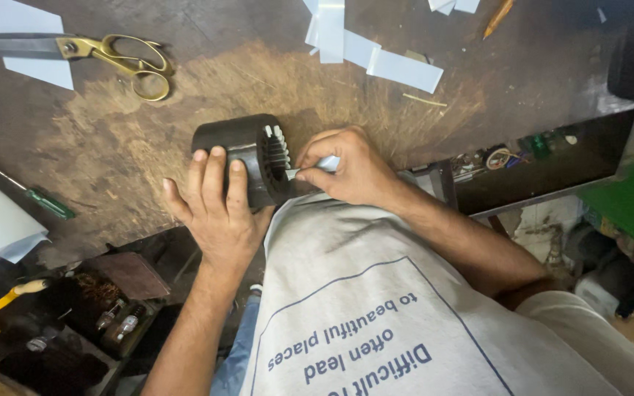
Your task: The person cuts white paper into small rectangular strips using scissors. They then insert the strips into the slots of a cylindrical motor stator component. The person repeats this process, cutting more paper and inserting it into the stator slots.
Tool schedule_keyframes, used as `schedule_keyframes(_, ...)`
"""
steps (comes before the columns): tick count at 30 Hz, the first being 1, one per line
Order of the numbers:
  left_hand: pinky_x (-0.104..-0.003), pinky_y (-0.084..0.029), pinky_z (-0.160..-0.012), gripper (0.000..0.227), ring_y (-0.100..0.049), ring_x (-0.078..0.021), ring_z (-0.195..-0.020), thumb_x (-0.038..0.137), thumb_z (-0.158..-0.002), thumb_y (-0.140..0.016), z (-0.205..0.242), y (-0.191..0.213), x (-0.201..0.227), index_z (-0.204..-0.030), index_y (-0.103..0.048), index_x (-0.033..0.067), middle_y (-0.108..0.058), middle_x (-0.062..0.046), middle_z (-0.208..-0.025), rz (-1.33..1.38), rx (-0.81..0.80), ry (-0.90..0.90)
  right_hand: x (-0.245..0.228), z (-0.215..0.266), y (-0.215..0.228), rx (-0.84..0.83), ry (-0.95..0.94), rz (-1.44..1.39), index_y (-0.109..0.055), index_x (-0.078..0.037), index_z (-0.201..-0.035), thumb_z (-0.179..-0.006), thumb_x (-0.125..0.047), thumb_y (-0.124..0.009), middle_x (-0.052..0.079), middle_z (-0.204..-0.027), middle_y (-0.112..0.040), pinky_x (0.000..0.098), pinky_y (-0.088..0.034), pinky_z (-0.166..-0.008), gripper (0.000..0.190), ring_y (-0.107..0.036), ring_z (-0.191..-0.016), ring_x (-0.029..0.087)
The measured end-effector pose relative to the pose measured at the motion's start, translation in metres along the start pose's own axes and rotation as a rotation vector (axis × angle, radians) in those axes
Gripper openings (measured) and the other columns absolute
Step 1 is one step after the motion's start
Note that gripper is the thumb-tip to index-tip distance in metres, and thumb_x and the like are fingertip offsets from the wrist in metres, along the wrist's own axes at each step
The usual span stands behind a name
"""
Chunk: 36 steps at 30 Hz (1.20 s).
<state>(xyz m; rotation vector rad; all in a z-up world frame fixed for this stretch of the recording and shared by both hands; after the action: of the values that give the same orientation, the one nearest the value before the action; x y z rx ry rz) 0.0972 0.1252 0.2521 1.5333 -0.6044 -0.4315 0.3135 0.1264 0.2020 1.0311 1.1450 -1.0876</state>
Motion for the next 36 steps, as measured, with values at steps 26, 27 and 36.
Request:
schedule_keyframes(26,-0.059,-0.02,-0.127,0.086,-0.04,-0.0385,-0.147,0.043,-0.081,-0.087,0.018,0.029,0.004,-0.148,-0.044,0.0112,-0.045,-0.023,-0.152,0.36,0.118,0.246,0.003,0.021,-0.009,0.002,0.034,0.202,-0.078,-0.004,-0.093,-0.083,-0.007,-0.079,0.01,-0.098,-0.078,0.0324,-0.061,-0.075,0.01,-0.077,-0.087,0.021)
schedule_keyframes(27,-0.058,-0.022,-0.126,0.092,-0.039,-0.0393,-0.146,0.044,-0.079,-0.088,0.018,0.029,0.003,-0.149,-0.041,0.0069,-0.043,-0.025,-0.152,0.423,0.174,0.278,0.005,0.019,-0.014,-0.023,0.032,0.197,-0.079,-0.004,-0.094,-0.085,-0.007,-0.079,0.009,-0.097,-0.079,0.0314,-0.061,-0.074,0.01,-0.077,-0.085,0.02)
schedule_keyframes(36,-0.039,-0.053,-0.102,0.1,-0.067,-0.0265,-0.121,0.02,-0.066,-0.097,0.035,0.004,0.001,-0.147,-0.043,-0.0032,-0.068,-0.021,-0.132,0.964,0.068,0.802,0.003,0.024,-0.004,0.007,-0.045,0.205,-0.08,-0.004,-0.091,-0.081,-0.007,-0.079,0.01,-0.097,-0.079,0.0288,-0.054,-0.051,0.011,-0.071,-0.065,0.016)
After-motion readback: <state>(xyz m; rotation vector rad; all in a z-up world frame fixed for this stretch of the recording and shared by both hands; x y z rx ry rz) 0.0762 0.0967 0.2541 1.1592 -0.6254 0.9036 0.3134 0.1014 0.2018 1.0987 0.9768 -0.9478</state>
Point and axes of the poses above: each hand's wrist, its own z-axis away from the middle knuckle, its own y-axis out of the back of the hand, x = y × z, the point moved 4 cm from there along -z, towards the middle knuckle
